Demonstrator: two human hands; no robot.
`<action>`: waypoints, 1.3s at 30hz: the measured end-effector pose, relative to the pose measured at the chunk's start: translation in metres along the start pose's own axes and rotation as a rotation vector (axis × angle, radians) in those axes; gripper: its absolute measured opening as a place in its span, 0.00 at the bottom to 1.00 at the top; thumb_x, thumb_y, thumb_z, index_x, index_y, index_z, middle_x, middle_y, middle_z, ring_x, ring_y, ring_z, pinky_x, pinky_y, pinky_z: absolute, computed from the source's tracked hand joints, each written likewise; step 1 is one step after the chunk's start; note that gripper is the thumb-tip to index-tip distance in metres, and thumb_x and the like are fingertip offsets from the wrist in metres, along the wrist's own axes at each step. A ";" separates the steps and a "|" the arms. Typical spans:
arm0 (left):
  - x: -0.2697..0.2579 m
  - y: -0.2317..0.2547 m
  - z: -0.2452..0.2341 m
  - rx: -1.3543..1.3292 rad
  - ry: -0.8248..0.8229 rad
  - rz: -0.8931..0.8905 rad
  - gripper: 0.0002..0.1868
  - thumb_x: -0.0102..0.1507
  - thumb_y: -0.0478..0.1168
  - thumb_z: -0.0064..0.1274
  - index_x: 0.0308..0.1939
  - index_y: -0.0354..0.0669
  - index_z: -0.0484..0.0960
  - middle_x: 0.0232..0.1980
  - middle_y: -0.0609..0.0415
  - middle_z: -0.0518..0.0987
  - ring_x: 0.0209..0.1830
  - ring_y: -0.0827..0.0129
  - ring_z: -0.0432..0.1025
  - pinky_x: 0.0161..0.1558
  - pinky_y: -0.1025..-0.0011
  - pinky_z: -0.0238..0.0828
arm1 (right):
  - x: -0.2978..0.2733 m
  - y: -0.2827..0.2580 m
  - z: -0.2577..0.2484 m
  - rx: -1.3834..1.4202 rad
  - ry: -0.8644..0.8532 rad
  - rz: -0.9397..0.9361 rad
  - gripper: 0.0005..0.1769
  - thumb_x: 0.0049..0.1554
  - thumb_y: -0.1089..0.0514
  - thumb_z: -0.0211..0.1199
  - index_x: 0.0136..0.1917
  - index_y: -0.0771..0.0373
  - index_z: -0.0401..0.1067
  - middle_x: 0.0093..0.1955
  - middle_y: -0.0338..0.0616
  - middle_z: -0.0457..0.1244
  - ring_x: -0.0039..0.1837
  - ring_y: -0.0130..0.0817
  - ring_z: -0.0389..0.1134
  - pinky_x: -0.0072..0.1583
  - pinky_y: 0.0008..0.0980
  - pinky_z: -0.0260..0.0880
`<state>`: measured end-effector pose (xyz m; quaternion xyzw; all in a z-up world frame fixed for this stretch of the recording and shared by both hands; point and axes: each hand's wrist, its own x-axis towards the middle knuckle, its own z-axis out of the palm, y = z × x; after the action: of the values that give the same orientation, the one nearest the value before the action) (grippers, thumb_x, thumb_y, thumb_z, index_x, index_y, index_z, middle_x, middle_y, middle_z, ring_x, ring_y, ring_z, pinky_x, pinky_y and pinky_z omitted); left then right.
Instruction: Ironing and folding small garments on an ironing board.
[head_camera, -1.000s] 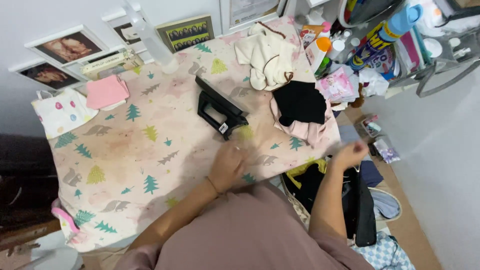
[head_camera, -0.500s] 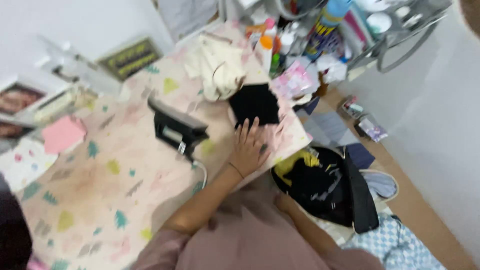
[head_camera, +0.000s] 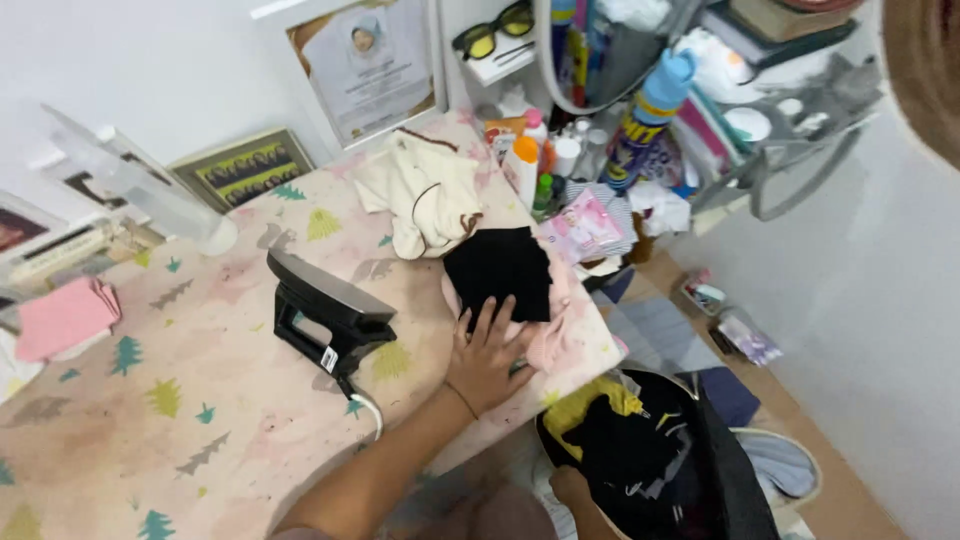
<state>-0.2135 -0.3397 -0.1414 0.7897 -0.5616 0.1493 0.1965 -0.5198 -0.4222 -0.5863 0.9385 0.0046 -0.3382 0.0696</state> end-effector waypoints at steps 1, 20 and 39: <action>-0.007 0.002 0.002 -0.011 0.052 0.025 0.38 0.60 0.64 0.59 0.72 0.63 0.70 0.80 0.43 0.56 0.79 0.43 0.50 0.69 0.36 0.47 | 0.012 -0.001 0.008 -0.217 -0.029 -0.088 0.09 0.61 0.60 0.58 0.48 0.68 0.77 0.51 0.55 0.70 0.53 0.51 0.70 0.50 0.53 0.73; -0.011 0.004 -0.005 0.165 -0.173 0.012 0.43 0.62 0.59 0.57 0.78 0.48 0.67 0.82 0.31 0.51 0.81 0.33 0.43 0.72 0.32 0.35 | 0.166 0.018 0.116 1.090 0.850 0.459 0.15 0.57 0.57 0.60 0.54 0.65 0.78 0.53 0.56 0.70 0.56 0.51 0.70 0.56 0.46 0.71; -0.025 0.022 -0.012 0.066 -0.053 -0.037 0.38 0.61 0.53 0.56 0.74 0.51 0.66 0.78 0.39 0.58 0.77 0.42 0.54 0.67 0.32 0.48 | -0.037 0.035 -0.108 1.547 0.708 0.534 0.15 0.47 0.51 0.72 0.35 0.66 0.74 0.31 0.50 0.66 0.36 0.39 0.68 0.42 0.41 0.70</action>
<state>-0.2422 -0.3195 -0.1397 0.8098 -0.5465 0.1434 0.1581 -0.4781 -0.4406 -0.4759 0.7419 -0.4226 0.0907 -0.5125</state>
